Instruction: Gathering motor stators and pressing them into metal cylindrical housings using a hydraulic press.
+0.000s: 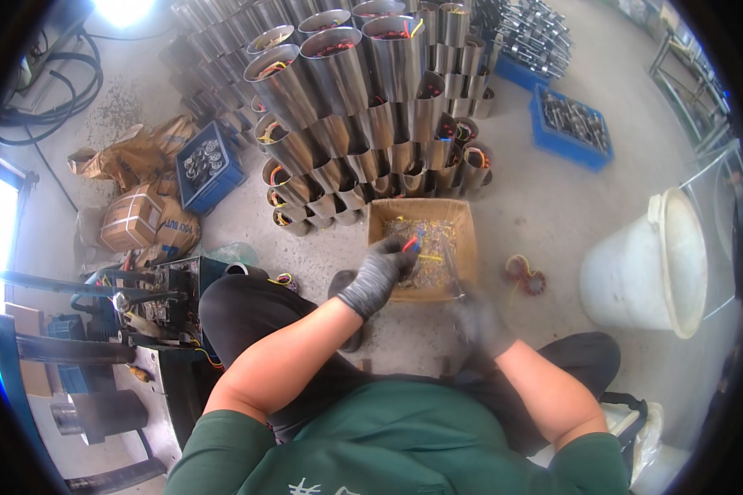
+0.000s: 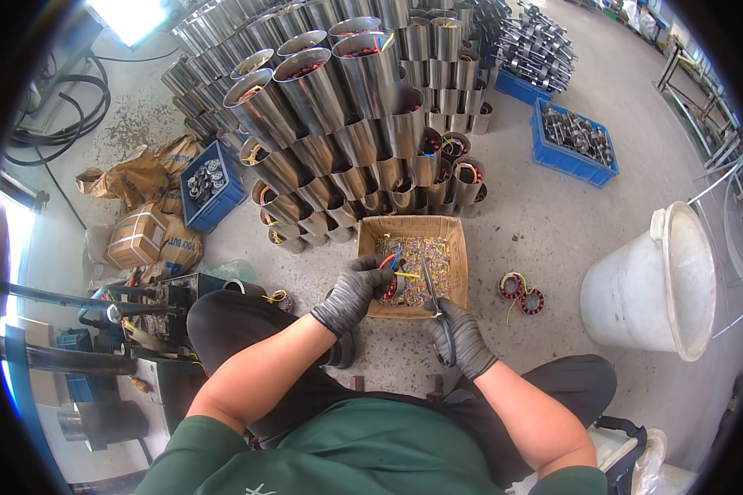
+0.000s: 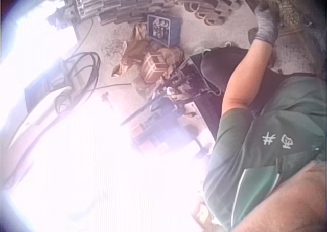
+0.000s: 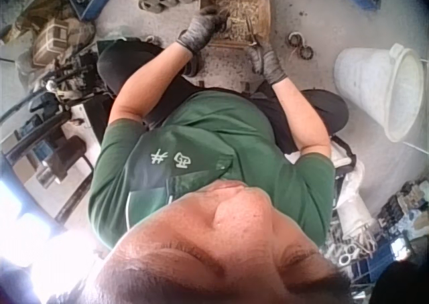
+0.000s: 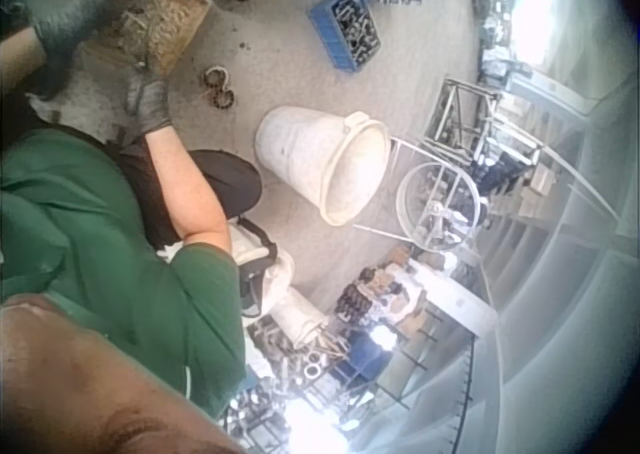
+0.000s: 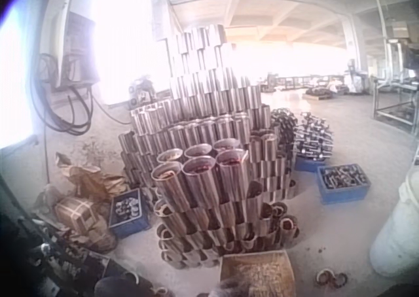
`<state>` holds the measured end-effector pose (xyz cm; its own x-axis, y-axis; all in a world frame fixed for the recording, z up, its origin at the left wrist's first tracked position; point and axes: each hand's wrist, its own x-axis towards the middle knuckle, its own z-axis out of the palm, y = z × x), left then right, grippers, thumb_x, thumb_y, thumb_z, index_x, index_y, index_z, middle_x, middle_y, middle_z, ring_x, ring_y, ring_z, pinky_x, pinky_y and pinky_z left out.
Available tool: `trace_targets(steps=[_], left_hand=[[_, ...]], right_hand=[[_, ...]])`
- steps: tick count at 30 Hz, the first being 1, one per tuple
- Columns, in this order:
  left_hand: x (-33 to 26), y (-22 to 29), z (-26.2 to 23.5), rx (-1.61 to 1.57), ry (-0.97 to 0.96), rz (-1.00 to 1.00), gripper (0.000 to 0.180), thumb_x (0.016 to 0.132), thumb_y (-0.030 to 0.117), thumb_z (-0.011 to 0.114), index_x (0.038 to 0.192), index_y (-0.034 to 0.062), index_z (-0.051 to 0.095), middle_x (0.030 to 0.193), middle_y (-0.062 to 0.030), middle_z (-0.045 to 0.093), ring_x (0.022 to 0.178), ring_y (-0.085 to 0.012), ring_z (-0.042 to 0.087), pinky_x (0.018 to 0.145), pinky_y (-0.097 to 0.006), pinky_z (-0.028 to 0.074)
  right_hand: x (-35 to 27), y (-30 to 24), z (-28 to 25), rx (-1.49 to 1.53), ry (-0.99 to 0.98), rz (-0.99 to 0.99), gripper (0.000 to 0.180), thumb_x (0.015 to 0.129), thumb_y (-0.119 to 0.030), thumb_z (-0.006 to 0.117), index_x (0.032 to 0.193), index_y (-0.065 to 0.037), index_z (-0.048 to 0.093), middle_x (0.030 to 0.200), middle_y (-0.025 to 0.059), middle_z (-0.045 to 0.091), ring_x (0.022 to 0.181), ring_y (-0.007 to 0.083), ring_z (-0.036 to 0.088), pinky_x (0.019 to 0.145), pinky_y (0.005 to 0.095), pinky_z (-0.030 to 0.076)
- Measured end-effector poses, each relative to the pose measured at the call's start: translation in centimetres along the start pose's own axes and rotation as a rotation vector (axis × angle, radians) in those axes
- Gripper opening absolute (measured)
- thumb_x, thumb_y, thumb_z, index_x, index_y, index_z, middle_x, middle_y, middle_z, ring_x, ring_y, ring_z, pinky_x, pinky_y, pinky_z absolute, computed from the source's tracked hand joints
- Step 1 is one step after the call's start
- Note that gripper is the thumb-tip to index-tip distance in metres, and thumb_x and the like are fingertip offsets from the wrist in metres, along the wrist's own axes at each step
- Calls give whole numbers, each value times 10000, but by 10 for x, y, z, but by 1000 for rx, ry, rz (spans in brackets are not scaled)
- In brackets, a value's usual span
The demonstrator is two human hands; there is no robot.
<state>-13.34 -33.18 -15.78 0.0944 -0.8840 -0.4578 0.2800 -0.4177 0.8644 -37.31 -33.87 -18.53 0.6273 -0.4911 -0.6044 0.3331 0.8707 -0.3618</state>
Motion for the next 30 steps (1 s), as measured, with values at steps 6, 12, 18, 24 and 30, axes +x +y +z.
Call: trace_targets(steps=[6, 12, 18, 24, 30], left_hand=[[-7, 0, 13, 49, 39, -59, 241, 845, 44, 643, 1076, -24, 656, 871, -55, 674, 771, -130, 625, 720, -267, 514], [-5, -1, 10, 236, -150, -101, 265, 865, 58, 652, 1105, -53, 645, 920, -76, 685, 812, -141, 629, 751, -264, 520], [-7, -5, 16, -135, -55, -62, 215, 910, 73, 669, 1094, -38, 656, 925, -69, 684, 837, -122, 617, 759, -253, 508], [6, -22, 6, 257, -52, 67, 149, 918, 50, 665, 1055, -9, 660, 887, -37, 672, 787, -103, 597, 716, -251, 491], [11, -32, 6, 262, -58, 84, 125, 925, 79, 668, 1032, 15, 666, 854, -17, 658, 745, -89, 571, 685, -250, 481]], right_hand=[[10, -11, 2, -369, 190, 3, 198, 969, -205, 618, 1153, -130, 618, 621, -9, 545, 433, 102, 454, 387, 253, 364], [0, -24, 1, -378, -47, 92, 259, 941, -140, 653, 1186, -78, 598, 649, 1, 592, 411, 106, 472, 383, 257, 378], [3, -10, -6, -627, -11, -188, 253, 916, -91, 668, 1156, -42, 604, 620, -11, 564, 407, 112, 490, 385, 254, 408], [5, -15, 2, -380, 31, -129, 233, 936, -158, 668, 1123, -39, 597, 740, 1, 573, 550, 98, 557, 460, 229, 471], [11, 5, 14, -239, 146, -46, 218, 980, -182, 609, 1130, -28, 575, 762, 22, 562, 571, 92, 532, 593, 204, 550]])
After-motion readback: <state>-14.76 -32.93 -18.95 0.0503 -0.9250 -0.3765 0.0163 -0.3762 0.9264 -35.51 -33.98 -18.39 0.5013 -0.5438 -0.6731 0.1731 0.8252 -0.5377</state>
